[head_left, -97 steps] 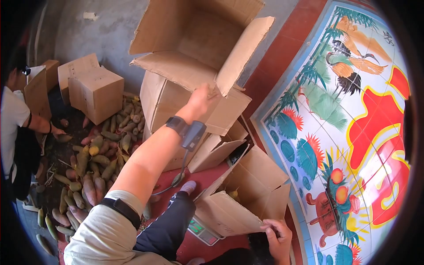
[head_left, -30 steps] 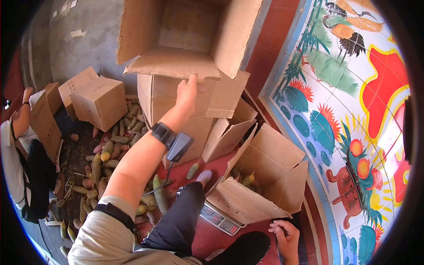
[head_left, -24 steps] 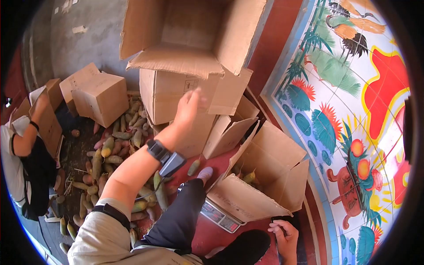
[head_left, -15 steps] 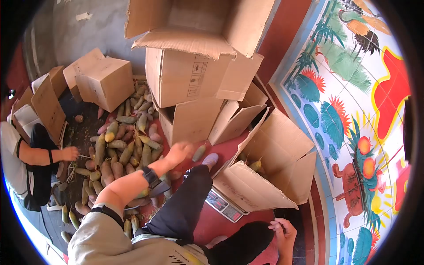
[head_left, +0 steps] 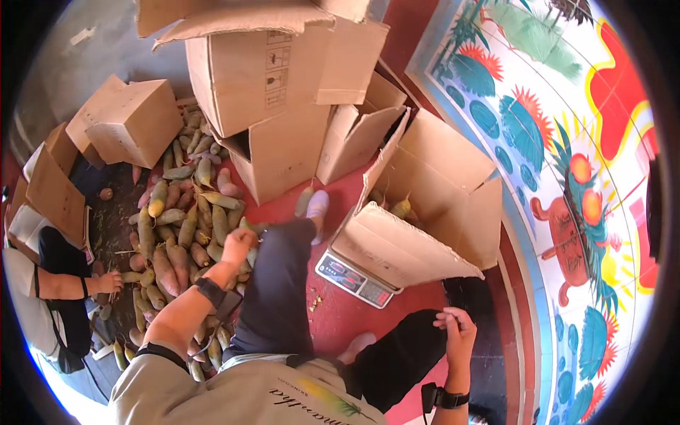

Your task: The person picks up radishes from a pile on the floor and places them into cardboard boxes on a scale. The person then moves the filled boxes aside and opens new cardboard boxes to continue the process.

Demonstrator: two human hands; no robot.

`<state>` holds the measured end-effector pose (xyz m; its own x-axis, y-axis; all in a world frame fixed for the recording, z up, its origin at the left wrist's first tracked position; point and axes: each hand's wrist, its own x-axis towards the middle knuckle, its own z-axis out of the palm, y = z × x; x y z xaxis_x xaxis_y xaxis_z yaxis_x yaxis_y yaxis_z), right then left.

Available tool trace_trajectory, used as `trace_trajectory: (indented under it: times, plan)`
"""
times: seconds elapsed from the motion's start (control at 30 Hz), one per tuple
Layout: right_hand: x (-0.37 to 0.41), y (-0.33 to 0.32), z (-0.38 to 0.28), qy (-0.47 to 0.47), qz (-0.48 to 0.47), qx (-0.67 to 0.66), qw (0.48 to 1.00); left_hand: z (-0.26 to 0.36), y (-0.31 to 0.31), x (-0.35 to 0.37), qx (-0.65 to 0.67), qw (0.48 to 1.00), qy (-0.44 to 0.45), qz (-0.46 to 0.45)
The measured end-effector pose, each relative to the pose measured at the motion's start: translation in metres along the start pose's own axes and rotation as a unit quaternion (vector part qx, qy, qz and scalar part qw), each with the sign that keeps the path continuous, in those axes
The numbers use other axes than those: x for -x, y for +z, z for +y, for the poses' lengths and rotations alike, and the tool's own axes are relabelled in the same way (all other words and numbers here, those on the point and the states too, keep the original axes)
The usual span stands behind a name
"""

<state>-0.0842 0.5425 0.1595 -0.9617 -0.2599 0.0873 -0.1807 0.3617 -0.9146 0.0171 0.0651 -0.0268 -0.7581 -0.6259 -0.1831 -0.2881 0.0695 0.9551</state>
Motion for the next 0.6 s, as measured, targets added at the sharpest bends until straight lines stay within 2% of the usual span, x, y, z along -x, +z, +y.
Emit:
trace_trajectory:
  times: [0.07,0.1,0.2,0.27,0.4,0.6]
  plan:
    - [0.005,0.001,0.000,-0.007,0.001,-0.008,1.000,0.015,-0.006,0.004,0.164,0.983,0.027,0.078]
    - [0.007,0.001,0.000,-0.003,0.005,-0.008,1.000,0.022,-0.010,0.004,0.184,0.979,0.043,0.072]
    - [0.009,0.002,-0.001,0.003,0.006,-0.027,1.000,0.043,-0.012,0.012,0.179,0.976,0.056,0.111]
    - [0.010,0.003,-0.002,-0.004,0.002,-0.033,0.999,0.053,-0.011,0.016,0.189,0.967,0.103,0.137]
    - [0.011,0.005,-0.003,-0.008,0.000,-0.032,0.999,0.060,-0.005,0.019,0.215,0.955,0.156,0.131]
    - [0.014,0.008,-0.001,-0.005,0.007,-0.036,0.999,0.074,0.005,0.028,0.147,0.949,0.258,0.103]
